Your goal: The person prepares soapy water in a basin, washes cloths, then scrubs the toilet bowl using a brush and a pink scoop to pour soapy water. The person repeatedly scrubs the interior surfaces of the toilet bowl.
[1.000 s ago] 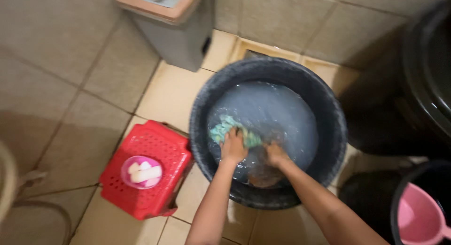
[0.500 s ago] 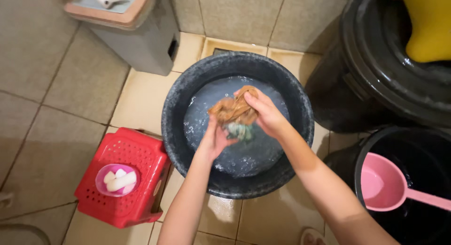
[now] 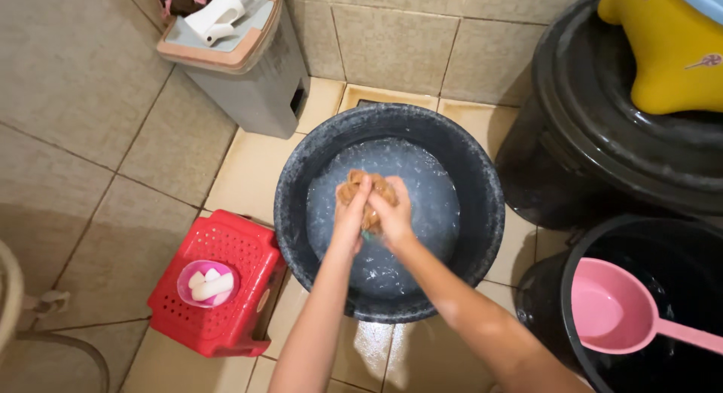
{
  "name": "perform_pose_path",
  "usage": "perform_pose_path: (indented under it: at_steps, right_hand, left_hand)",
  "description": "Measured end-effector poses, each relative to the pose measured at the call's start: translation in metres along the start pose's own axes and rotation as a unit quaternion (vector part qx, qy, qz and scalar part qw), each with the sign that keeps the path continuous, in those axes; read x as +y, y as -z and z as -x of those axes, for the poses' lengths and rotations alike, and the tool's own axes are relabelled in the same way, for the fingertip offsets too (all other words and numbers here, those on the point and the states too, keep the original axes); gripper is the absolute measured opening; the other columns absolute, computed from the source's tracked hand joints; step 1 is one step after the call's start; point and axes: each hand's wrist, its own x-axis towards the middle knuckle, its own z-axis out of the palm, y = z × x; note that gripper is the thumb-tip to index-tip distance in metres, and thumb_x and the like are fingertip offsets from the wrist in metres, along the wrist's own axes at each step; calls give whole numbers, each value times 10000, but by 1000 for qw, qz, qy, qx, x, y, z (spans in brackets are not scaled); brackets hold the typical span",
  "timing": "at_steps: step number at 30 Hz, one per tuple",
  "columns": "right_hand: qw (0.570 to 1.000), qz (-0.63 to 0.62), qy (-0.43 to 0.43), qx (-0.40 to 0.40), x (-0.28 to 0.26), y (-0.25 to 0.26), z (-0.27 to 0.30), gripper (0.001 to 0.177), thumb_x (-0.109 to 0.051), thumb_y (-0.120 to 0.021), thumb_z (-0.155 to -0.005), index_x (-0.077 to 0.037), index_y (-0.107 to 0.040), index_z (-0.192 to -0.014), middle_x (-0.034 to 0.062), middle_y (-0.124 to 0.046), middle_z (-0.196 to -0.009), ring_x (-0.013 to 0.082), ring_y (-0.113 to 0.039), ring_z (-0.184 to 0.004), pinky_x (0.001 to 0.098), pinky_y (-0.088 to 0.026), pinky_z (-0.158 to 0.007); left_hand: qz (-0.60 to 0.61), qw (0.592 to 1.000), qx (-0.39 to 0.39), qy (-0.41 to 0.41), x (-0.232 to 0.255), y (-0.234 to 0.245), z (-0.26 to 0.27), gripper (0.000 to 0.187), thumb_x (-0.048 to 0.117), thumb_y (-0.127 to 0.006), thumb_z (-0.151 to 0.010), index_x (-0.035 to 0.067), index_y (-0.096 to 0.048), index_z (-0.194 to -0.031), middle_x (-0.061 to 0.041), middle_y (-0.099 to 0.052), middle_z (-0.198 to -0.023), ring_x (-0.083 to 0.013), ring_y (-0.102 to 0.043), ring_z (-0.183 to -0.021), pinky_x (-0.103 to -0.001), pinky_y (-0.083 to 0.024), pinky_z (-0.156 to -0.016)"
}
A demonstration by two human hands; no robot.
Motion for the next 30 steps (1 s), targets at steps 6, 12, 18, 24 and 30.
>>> perform_pose_path:
  at_steps: [6,12,18,24,30]
  right_hand:
    - [998,46,41,15,8,4,14,98,14,-674,-826,-50,-610,-865,5,-649,-805,87,-602,-730,258,-506,-635]
    - [980,157,100,-68,13,25,6,115,-38,-719,-854,-39,-604,-855,5,-628,-761,68,-575,-722,252,-476,-616]
    - [991,-74,-95,-67,1,51,-27,227,-110,-683,-836,-52,-628,-1049,24,-653,-889,136,-681,-782,317,-594,-701]
    - [952,-288,-101,23,-62,79,-93,404,-313,-611,-835,-62,-650,-1149,109,-720,-1063,280,-705,-1005,462,-570,-922]
    - [938,-330,-103,-3,-106,91,-105,401,-301,-580,-914,-61,-650,-1228,111,-716,-1182,297,-676,-1106,459,-539,-1000]
  left_hand:
    - [139,981,132,4,-37,-3,2,275,180,-747,-860,55,-648,-1085,-88,-682,-989,-185,-690,-853,-329,-585,-711]
    - [129,983,131,-14,-42,3,-5,196,167,-728,-882,20,-671,-1000,-107,-686,-935,-211,-680,-828,-348,-575,-708]
    - [-39,991,27,123,-27,34,57,346,465,-611,-931,230,-637,-1183,42,-660,-1015,-72,-614,-860,-247,-477,-678]
    - [-254,869,-56,420,-56,161,155,551,603,-587,-910,186,-557,-1269,2,-682,-943,-150,-686,-751,-337,-594,-634]
    - [-27,946,229,229,-111,165,117,408,196,-741,-876,66,-602,-1237,-98,-715,-963,-212,-690,-722,-315,-550,-534]
